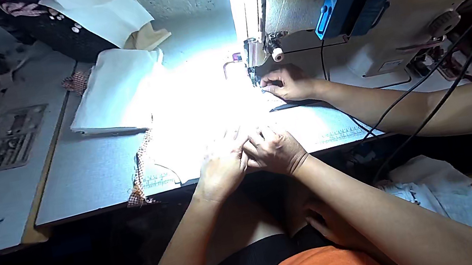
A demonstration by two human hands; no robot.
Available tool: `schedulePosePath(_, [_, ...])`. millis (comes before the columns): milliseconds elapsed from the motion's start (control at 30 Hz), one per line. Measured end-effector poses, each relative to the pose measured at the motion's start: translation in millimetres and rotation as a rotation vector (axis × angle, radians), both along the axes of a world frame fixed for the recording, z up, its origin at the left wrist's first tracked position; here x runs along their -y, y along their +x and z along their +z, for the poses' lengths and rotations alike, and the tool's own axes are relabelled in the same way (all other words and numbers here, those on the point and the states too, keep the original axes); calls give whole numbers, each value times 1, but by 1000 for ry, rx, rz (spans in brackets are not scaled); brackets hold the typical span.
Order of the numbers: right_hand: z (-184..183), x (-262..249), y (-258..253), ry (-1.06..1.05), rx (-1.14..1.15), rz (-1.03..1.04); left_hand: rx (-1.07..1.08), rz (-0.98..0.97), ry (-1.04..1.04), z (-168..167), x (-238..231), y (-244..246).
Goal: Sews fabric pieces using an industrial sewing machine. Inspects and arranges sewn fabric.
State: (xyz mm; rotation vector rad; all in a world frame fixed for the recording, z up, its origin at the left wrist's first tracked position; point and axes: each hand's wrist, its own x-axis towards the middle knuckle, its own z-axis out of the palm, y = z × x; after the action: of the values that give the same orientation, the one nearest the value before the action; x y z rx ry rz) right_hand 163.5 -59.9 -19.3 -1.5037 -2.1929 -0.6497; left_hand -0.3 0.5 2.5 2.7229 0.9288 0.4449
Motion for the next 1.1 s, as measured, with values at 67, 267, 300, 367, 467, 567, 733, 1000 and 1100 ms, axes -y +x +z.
schedulePosePath(67, [11,3,-3,-115,-56,-39,-7,0,-5,0,0,0])
schedulePosePath(267, [21,4,-7,-164,-106,-77,-17,6,0,0,0,0])
schedulePosePath(300, [21,4,-7,-162,-90,-76,-23,1,-7,1,0,0])
schedulePosePath(367, [15,3,-4,-108,-42,-48,-20,-1,-1,1,1,0])
schedulePosePath(467, [-2,-3,1,56,44,30,-11,0,8,0,1,0])
schedulePosePath(567, [-1,-2,0,46,41,32,-11,-1,9,0,0,0])
schedulePosePath(733, [-2,-2,0,46,31,33,1,-9,17,-1,0,0])
schedulePosePath(1000, [0,-2,1,49,50,25,-21,4,11,0,0,1])
schedulePosePath(1100, [-1,-3,1,56,43,32,-9,1,22,-1,0,1])
